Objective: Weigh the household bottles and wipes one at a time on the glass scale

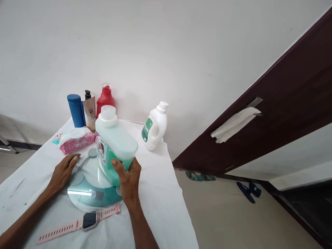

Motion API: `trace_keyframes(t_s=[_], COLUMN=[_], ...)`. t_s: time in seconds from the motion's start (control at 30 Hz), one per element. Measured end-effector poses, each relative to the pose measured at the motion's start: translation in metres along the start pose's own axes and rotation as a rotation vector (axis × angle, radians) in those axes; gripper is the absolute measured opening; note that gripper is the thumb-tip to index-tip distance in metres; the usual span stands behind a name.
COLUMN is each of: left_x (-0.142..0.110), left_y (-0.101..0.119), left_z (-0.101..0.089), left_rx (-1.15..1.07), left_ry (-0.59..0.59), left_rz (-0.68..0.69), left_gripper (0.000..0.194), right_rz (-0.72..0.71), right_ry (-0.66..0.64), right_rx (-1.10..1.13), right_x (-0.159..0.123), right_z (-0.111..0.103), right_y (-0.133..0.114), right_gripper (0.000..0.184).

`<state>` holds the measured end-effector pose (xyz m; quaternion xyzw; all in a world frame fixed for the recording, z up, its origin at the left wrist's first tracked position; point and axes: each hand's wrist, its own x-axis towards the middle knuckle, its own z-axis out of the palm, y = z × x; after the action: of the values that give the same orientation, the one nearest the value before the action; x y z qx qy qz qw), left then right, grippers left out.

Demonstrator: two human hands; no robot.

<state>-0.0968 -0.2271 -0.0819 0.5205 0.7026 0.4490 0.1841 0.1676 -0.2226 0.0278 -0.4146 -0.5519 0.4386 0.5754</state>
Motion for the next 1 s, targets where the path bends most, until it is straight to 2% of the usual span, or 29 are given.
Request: trace_keyframes(t_s=[0.13,0.27,0.37,0.47,0.63,0.77,0.87,1.0], left_x=[0.0,-0.001,-0.002,-0.002,-0.003,-0.003,-0.003,-0.002], left_y=[-0.003,-0.002,-0.001,-0.001,-0.002,0.001,0.004,0.008], left_z=[0.005,0.009,0.011,0.013,0.014,0.013,0.012,0.011], left_rx=[-0.019,-0.042,-0.057,-0.073,-0.113,-0.137,-0.145,-0.147], left_ry=[0.009,0.026,0.043,0.05,0.043,0.029,0.015,0.024], left_rz=[-0.051,-0.098,-0.115,-0.116,-0.115,-0.135,-0.144,-0.159], left_gripper=[0.059,0.061,0.061,0.061,0.056,0.052,0.05,0.049], right_rz=[0.055,0.085,0.044,0.005,-0.101,-0.236,-0.252,-0.233], right_ry=[-0.044,-0.065,0.041,0.171,0.372,0.538,0.599,0.731], right_rx=[0.038,0.081,0.144,0.223,0.22,0.041,-0.146,-0.289], right_x=[0.007,0.013,0.021,0.037,0.083,0.143,0.195,0.253], right_z=[-0.006,-0.009,-0.005,0.002,0.018,0.032,0.035,0.027], right_y=[-0.001,0.0,-0.003,-0.013,-0.022,0.005,0.038,0.079], right_gripper=[0.044,0.041,0.041,0.048,0.05,0.049,0.049,0.043])
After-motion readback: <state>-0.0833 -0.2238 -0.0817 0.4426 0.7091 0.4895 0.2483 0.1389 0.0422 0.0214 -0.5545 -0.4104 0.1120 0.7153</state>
